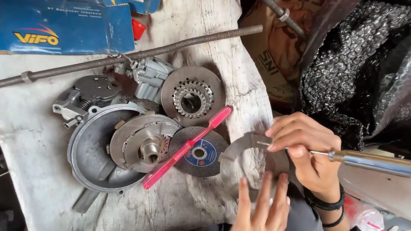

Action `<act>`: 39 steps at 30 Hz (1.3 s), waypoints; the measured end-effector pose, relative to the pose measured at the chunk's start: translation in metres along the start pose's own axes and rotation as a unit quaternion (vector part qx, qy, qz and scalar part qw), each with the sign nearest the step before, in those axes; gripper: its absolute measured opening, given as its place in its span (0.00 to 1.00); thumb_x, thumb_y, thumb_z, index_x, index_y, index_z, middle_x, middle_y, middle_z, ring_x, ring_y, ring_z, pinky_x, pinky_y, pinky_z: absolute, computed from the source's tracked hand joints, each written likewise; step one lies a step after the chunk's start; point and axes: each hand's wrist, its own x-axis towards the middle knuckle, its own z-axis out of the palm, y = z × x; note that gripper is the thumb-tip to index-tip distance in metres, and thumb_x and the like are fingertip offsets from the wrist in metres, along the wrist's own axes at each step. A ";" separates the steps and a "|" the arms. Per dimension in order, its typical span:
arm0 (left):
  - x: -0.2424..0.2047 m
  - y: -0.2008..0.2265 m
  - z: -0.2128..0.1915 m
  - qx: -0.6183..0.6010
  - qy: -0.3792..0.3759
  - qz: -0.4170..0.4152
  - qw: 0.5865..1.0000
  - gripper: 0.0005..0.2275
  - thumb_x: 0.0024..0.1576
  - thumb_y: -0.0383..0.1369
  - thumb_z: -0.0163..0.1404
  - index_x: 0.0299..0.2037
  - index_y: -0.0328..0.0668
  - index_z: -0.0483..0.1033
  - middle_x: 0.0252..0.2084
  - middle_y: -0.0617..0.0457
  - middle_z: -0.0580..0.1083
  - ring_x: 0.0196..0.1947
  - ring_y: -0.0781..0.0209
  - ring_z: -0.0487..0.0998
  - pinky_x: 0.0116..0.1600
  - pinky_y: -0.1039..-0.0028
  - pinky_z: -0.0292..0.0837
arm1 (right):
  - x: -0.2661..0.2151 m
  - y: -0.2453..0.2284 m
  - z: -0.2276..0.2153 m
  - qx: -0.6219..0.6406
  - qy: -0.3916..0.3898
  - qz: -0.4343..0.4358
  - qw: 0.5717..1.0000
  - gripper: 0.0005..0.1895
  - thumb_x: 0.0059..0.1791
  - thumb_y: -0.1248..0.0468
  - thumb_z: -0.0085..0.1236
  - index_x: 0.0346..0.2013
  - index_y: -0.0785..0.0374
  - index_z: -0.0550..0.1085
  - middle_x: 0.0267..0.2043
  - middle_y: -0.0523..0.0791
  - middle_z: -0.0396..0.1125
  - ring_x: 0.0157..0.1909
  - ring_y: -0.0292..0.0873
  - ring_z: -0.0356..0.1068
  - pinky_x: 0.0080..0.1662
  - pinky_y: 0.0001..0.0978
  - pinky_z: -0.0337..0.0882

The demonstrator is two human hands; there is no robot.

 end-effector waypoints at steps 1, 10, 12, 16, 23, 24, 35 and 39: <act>-0.006 0.020 0.013 0.023 -0.032 -0.065 0.997 0.18 0.69 0.39 0.53 0.65 0.43 0.71 0.71 0.38 0.64 0.69 0.36 0.67 0.64 0.36 0.69 | 0.003 0.001 0.001 -0.007 -0.028 -0.014 0.999 0.28 0.58 0.52 0.37 0.24 0.66 0.76 0.28 0.48 0.72 0.37 0.49 0.75 0.49 0.44 0.77; 0.013 0.012 0.018 0.112 -0.126 -0.065 0.984 0.24 0.67 0.35 0.30 0.75 0.42 0.57 0.78 0.52 0.55 0.75 0.48 0.59 0.71 0.40 0.60 | 0.005 0.021 0.007 0.003 -0.049 -0.066 0.997 0.28 0.58 0.53 0.35 0.27 0.67 0.76 0.28 0.47 0.71 0.36 0.50 0.77 0.42 0.38 0.80; 0.012 0.002 0.020 0.101 -0.088 -0.048 0.990 0.21 0.71 0.37 0.33 0.73 0.40 0.57 0.74 0.51 0.62 0.71 0.51 0.66 0.66 0.42 0.67 | 0.005 0.028 0.010 0.006 -0.042 -0.073 0.996 0.28 0.58 0.52 0.35 0.27 0.67 0.76 0.28 0.48 0.72 0.34 0.49 0.77 0.41 0.37 0.81; 0.010 -0.006 0.026 0.154 -0.010 -0.062 0.986 0.16 0.75 0.41 0.37 0.68 0.53 0.69 0.66 0.65 0.70 0.64 0.72 0.71 0.61 0.64 0.75 | 0.001 0.027 0.017 -0.017 0.008 -0.073 0.997 0.29 0.58 0.51 0.35 0.24 0.66 0.75 0.24 0.47 0.70 0.29 0.47 0.76 0.34 0.31 0.78; -0.008 0.008 0.003 0.094 0.003 -0.073 0.993 0.15 0.74 0.40 0.41 0.67 0.49 0.69 0.69 0.61 0.71 0.70 0.65 0.70 0.66 0.59 0.69 | -0.001 0.014 0.017 -0.039 -0.007 -0.094 0.995 0.29 0.58 0.55 0.35 0.22 0.69 0.74 0.22 0.49 0.71 0.28 0.50 0.76 0.34 0.32 0.77; -0.008 0.019 0.003 0.074 0.013 -0.132 0.988 0.14 0.72 0.40 0.46 0.65 0.50 0.71 0.67 0.61 0.73 0.67 0.63 0.73 0.65 0.59 0.70 | -0.002 0.014 0.016 -0.038 -0.015 -0.088 0.995 0.27 0.57 0.56 0.37 0.24 0.69 0.75 0.24 0.49 0.72 0.29 0.49 0.77 0.36 0.33 0.78; 0.011 0.025 0.000 -0.039 -0.007 -0.204 0.978 0.26 0.62 0.44 0.40 0.65 0.32 0.70 0.68 0.42 0.72 0.70 0.45 0.70 0.68 0.52 0.62 | 0.005 0.012 0.013 -0.035 -0.039 -0.060 0.997 0.27 0.57 0.55 0.38 0.25 0.70 0.75 0.25 0.47 0.71 0.31 0.49 0.76 0.38 0.35 0.78; 0.002 0.018 0.033 0.038 0.117 -0.213 0.969 0.18 0.72 0.40 0.29 0.54 0.54 0.77 0.57 0.64 0.80 0.58 0.68 0.81 0.66 0.68 0.64 | 0.002 0.030 0.021 -0.003 0.008 -0.090 0.996 0.34 0.59 0.48 0.32 0.20 0.63 0.75 0.21 0.45 0.70 0.31 0.47 0.74 0.48 0.50 0.75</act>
